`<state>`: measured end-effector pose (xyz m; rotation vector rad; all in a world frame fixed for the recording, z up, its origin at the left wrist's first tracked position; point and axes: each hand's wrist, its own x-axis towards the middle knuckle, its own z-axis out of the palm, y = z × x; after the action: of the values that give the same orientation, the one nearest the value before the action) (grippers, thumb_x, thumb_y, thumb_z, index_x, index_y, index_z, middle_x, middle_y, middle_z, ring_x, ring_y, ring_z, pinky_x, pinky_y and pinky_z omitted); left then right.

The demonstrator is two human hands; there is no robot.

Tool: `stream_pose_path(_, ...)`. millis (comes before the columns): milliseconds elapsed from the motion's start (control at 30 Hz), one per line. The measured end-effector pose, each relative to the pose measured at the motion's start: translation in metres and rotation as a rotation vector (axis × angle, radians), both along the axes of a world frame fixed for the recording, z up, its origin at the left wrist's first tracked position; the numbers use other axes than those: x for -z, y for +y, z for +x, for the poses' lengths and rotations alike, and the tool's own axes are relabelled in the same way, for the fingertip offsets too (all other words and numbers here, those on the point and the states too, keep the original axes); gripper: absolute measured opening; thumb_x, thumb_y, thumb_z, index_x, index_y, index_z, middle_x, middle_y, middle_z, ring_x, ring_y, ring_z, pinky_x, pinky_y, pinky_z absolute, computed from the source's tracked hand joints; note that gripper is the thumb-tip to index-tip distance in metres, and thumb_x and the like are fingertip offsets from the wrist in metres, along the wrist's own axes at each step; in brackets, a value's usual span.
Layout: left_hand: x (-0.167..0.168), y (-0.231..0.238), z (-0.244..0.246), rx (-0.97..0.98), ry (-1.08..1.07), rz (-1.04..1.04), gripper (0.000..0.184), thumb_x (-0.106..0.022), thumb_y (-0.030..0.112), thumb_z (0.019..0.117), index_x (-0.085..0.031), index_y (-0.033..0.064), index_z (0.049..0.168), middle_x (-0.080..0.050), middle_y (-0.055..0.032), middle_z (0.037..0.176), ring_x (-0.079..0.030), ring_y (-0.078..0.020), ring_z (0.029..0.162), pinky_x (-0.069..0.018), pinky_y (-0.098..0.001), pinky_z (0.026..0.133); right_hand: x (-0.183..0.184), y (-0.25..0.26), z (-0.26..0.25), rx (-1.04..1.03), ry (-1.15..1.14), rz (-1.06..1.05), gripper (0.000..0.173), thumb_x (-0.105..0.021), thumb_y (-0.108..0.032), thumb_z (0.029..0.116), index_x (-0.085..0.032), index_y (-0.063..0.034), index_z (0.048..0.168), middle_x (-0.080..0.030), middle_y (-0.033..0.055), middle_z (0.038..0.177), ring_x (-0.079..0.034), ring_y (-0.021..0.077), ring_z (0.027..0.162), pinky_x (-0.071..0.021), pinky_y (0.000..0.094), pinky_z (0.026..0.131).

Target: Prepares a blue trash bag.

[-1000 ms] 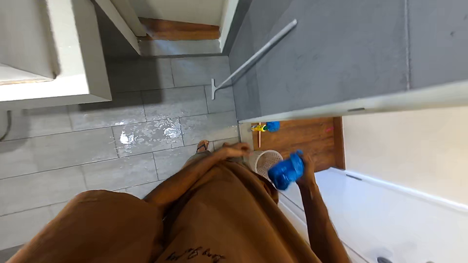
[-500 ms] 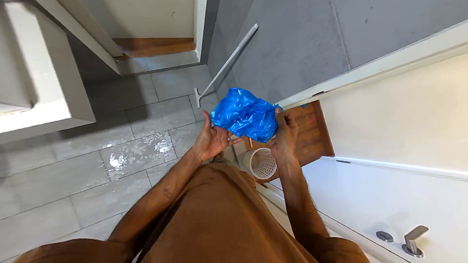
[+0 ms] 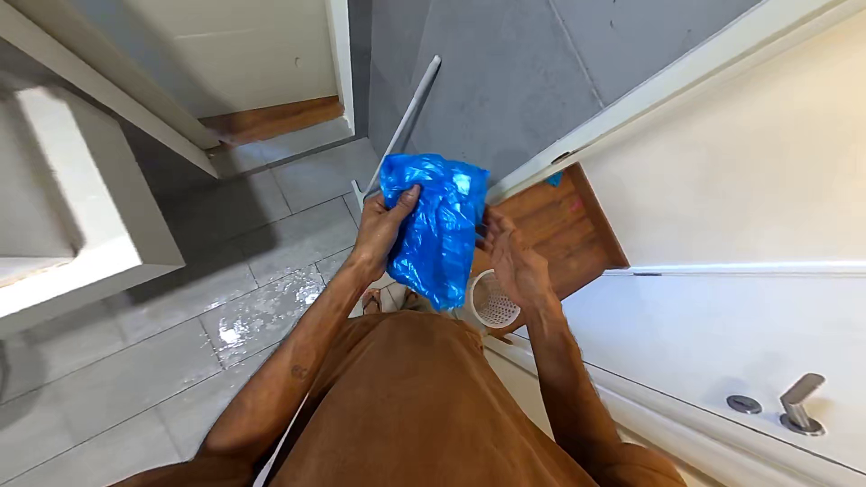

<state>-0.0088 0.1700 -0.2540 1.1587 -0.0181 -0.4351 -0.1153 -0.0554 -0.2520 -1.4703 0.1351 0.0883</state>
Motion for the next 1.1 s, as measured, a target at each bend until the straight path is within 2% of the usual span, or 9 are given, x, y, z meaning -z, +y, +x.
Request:
stream_pose_path(133, -0.011, 0.000, -0.009, 0.098, 0.052, 0.118, 0.035, -0.056, 0.040, 0.1055, -0.063, 0.0126, 0.127, -0.074, -0.0053, 0.104, -0.073, -0.0155, 0.092, -0.0634, -0.0366, 0.081, -0.041, 0.027, 0.010, 0.115, 0.064, -0.010, 0.021, -0.063, -0.029, 0.1034, -0.069, -0.0140, 0.117, -0.073, 0.0017, 0.104, -0.071, 0.0110, 0.089, -0.0612, 0.0298, 0.080)
stream_pose_path(233, -0.002, 0.014, -0.032, 0.020, -0.030, 0.247, 0.054, -0.043, 0.057, 0.1057, -0.047, 0.0238, 0.148, -0.053, -0.0046, 0.147, -0.054, -0.0222, 0.130, -0.0477, -0.0488, 0.104, -0.050, 0.033, 0.027, 0.350, 0.070, 0.035, 0.015, -0.065, -0.019, 0.1020, -0.070, -0.0101, 0.112, -0.074, 0.0036, 0.097, -0.073, 0.0114, 0.083, -0.0629, 0.0297, 0.073)
stream_pose_path(333, 0.006, 0.017, -0.045, 0.137, -0.155, 0.134, 0.074, -0.032, 0.074, 0.0995, -0.035, 0.0284, 0.158, -0.046, 0.0022, 0.156, -0.048, -0.0170, 0.139, -0.0458, -0.0456, 0.111, -0.048, 0.041, 0.028, 0.422, -0.040, -0.103, 0.016, -0.070, -0.020, 0.0993, -0.070, -0.0114, 0.113, -0.074, 0.0020, 0.097, -0.072, 0.0104, 0.084, -0.0622, 0.0288, 0.074)
stream_pose_path(433, 0.010, 0.001, -0.049, 0.286, -0.151, -0.044, 0.092, -0.055, 0.080, 0.0867, -0.033, 0.0261, 0.158, -0.056, 0.0019, 0.145, -0.058, -0.0125, 0.128, -0.0528, -0.0390, 0.104, -0.040, 0.061, 0.023, 0.221, -0.106, -0.215, 0.027, -0.069, -0.031, 0.0999, -0.066, -0.0145, 0.122, -0.071, 0.0039, 0.100, -0.069, 0.0140, 0.080, -0.0608, 0.0301, 0.066)
stream_pose_path(500, 0.012, -0.009, -0.049, 0.215, -0.107, -0.099, 0.075, -0.079, 0.055, 0.0843, -0.047, 0.0207, 0.143, -0.068, 0.0004, 0.121, -0.068, -0.0112, 0.104, -0.0608, -0.0329, 0.086, -0.038, 0.065, 0.026, -0.007, -0.133, -0.161, 0.051, -0.058, -0.047, 0.1028, -0.055, -0.0169, 0.145, -0.066, 0.0061, 0.122, -0.069, 0.0187, 0.094, -0.0620, 0.0337, 0.073)
stream_pose_path(600, 0.006, -0.004, -0.047, 0.083, 0.054, -0.136, 0.042, -0.063, 0.043, 0.1012, -0.056, 0.0201, 0.135, -0.072, -0.0035, 0.113, -0.072, -0.0148, 0.096, -0.0628, -0.0362, 0.081, -0.050, 0.061, 0.024, -0.033, -0.228, -0.147, 0.052, -0.044, -0.046, 0.1093, -0.051, -0.0134, 0.149, -0.064, 0.0065, 0.138, -0.072, 0.0212, 0.103, -0.0647, 0.0362, 0.077)
stream_pose_path(767, -0.008, 0.006, -0.045, 0.124, 0.233, -0.218, 0.060, -0.033, 0.066, 0.1040, -0.056, 0.0227, 0.139, -0.070, -0.0039, 0.123, -0.070, -0.0177, 0.109, -0.0611, -0.0424, 0.089, -0.053, 0.050, 0.021, 0.146, -0.388, -0.584, 0.038, -0.080, -0.015, 0.0909, -0.065, -0.0108, 0.125, -0.068, 0.0050, 0.119, -0.068, 0.0144, 0.089, -0.0581, 0.0244, 0.061)
stream_pose_path(900, -0.016, -0.005, -0.054, 0.213, 0.156, -0.231, 0.066, -0.029, 0.069, 0.1026, -0.058, 0.0214, 0.137, -0.069, -0.0031, 0.123, -0.069, -0.0158, 0.110, -0.0605, -0.0412, 0.090, -0.037, 0.059, 0.020, 0.197, -0.476, -0.899, 0.024, -0.084, -0.024, 0.0873, -0.078, -0.0124, 0.108, -0.063, 0.0057, 0.117, -0.060, 0.0190, 0.103, -0.0528, 0.0326, 0.080)
stream_pose_path(1100, -0.019, -0.002, -0.061, 0.145, 0.141, -0.096, 0.051, -0.041, 0.062, 0.1035, -0.063, 0.0236, 0.130, -0.073, -0.0021, 0.107, -0.073, -0.0127, 0.091, -0.0629, -0.0352, 0.075, -0.034, 0.052, 0.012, 0.227, -0.368, -0.601, 0.012, -0.068, -0.015, 0.0996, -0.076, -0.0079, 0.105, -0.064, 0.0038, 0.116, -0.065, 0.0112, 0.097, -0.0573, 0.0230, 0.074)
